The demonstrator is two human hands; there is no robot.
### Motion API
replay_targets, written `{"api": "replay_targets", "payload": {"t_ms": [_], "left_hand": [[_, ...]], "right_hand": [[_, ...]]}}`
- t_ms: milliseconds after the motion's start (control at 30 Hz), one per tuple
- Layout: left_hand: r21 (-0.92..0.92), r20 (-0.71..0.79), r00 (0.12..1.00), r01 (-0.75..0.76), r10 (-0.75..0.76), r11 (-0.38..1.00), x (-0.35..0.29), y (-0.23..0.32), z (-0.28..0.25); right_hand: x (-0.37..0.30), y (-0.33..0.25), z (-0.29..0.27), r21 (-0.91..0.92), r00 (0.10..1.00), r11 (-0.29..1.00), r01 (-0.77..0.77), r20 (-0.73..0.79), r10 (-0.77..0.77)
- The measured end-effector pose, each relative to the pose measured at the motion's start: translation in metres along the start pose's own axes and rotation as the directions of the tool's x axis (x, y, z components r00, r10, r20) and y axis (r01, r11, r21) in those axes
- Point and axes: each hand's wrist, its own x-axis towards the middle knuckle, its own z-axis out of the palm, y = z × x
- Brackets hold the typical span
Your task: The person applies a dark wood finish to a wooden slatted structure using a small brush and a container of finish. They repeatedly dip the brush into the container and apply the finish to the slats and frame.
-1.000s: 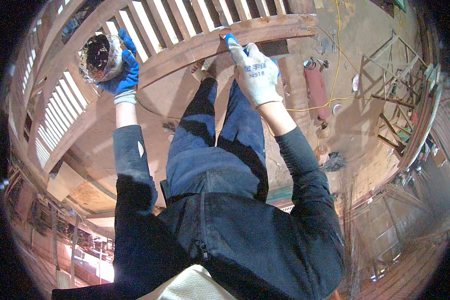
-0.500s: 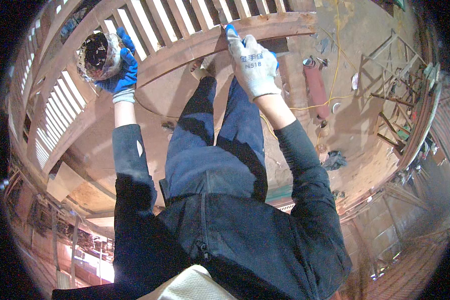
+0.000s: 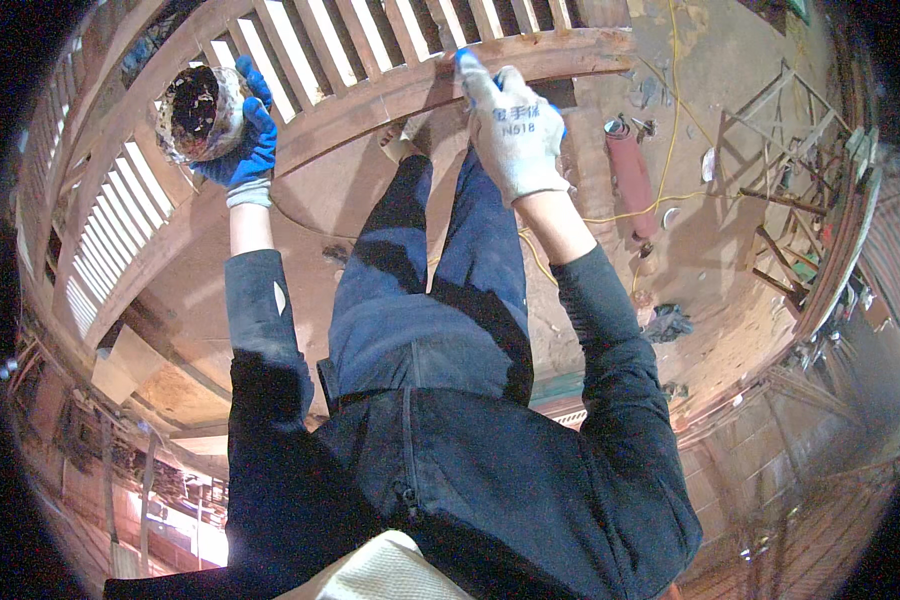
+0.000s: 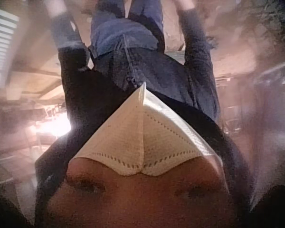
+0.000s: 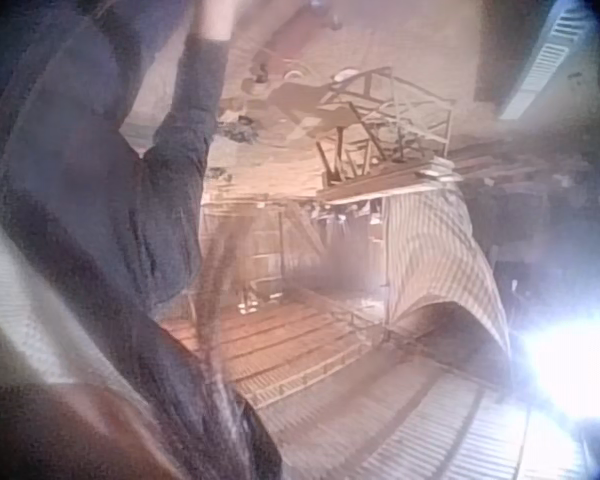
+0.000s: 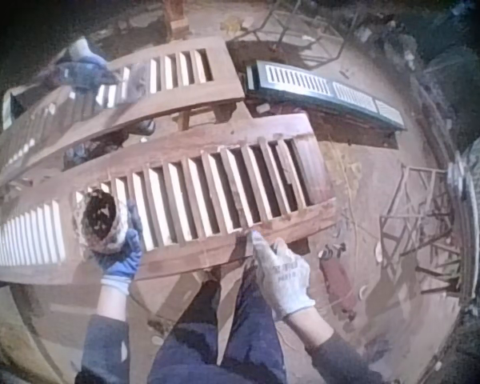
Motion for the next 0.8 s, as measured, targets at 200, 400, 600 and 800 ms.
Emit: {"api": "replay_targets", "payload": {"t_ms": [200,400,600,800], "left_hand": [[-0.028,-0.001,1.000,0.021,-0.022,0.999,0.002,-0.002,-0.003],[-0.044,-0.030,0.999,0.017,-0.018,0.999,0.004,0.000,-0.003],[0.010,-0.031,0.999,0.004,-0.003,1.000,0.002,0.002,-0.001],[0.029,-0.011,1.000,-0.012,0.013,1.000,0.003,-0.002,0.000]], "right_hand": [[-0.010,-0.003,0.005,-0.010,0.998,1.000,-0.004,0.059,0.005],[-0.011,0.003,0.010,-0.038,0.998,0.998,-0.047,0.038,0.048],[0.001,0.000,-0.001,0.011,0.997,0.998,-0.058,0.046,0.057],[-0.006,-0.001,0.000,0.075,0.992,0.997,-0.001,0.122,-0.008]]}}
